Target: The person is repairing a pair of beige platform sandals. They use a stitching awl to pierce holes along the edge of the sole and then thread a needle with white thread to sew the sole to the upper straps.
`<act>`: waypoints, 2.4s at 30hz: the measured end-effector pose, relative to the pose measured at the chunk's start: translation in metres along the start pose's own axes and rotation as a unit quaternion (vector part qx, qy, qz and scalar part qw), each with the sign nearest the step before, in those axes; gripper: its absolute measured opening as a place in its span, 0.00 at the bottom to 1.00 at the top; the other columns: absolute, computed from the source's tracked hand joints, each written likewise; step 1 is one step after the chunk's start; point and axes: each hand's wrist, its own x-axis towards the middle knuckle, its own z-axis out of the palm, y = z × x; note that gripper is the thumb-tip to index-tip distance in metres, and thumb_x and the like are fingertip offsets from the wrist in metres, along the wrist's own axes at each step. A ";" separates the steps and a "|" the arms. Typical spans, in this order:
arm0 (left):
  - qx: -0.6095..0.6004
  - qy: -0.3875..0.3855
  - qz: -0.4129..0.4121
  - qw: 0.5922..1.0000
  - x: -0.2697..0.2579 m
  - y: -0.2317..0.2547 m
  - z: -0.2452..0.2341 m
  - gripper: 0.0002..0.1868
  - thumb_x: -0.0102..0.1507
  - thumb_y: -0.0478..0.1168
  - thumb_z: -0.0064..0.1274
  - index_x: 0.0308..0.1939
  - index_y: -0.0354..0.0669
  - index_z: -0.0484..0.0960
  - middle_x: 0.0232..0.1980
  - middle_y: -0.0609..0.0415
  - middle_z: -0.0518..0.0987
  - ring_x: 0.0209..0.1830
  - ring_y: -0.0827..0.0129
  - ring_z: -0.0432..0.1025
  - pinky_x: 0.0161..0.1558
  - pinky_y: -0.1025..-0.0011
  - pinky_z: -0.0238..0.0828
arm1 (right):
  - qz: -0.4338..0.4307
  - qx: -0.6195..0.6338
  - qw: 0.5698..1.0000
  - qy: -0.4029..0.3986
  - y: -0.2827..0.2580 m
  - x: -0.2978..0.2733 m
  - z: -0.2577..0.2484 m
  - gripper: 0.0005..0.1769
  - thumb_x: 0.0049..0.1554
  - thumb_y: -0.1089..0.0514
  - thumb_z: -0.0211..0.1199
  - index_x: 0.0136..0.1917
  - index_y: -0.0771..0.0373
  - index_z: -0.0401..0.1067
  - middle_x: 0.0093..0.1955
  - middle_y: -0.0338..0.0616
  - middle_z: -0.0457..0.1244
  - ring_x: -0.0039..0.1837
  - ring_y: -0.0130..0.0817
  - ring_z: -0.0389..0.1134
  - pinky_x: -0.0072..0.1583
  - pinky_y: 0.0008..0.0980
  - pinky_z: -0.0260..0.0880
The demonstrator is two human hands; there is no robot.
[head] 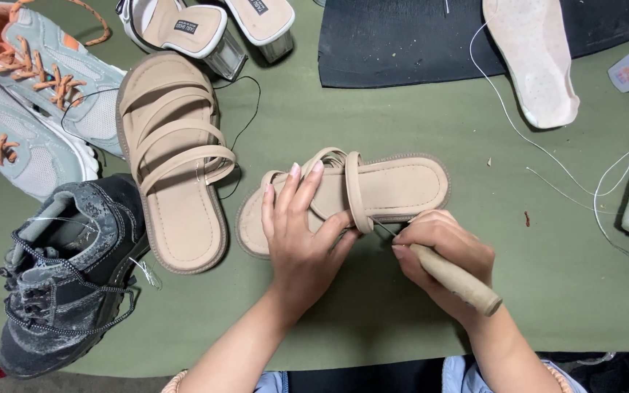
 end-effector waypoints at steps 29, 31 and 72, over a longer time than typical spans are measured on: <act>0.042 -0.078 -0.066 0.994 -0.002 -0.007 -0.004 0.62 0.55 0.68 0.69 0.75 0.32 0.52 0.77 0.35 0.63 0.79 0.41 0.61 0.79 0.36 0.49 | 0.034 -0.035 0.998 -0.026 0.000 -0.009 0.001 0.04 0.60 0.62 0.62 0.42 0.62 0.71 0.39 0.37 0.66 0.42 0.29 0.67 0.67 0.42 0.70; 0.070 -0.113 -0.056 0.990 0.000 -0.007 -0.006 0.65 0.50 0.63 0.79 0.74 0.30 0.56 0.75 0.39 0.68 0.76 0.47 0.66 0.77 0.36 0.51 | 0.003 -0.053 0.997 -0.055 -0.005 -0.006 0.003 0.05 0.59 0.66 0.63 0.41 0.62 0.70 0.40 0.36 0.66 0.42 0.28 0.66 0.68 0.44 0.69; -0.169 -0.032 -0.202 0.964 0.017 0.023 -0.042 0.11 0.67 0.48 0.55 0.47 0.50 0.86 0.81 0.47 0.56 0.85 0.42 0.45 0.80 0.39 0.35 | 0.021 -0.214 0.974 -0.073 -0.047 0.000 0.023 0.21 0.65 0.68 0.54 0.71 0.60 0.70 0.71 0.45 0.65 0.72 0.45 0.66 0.72 0.43 0.58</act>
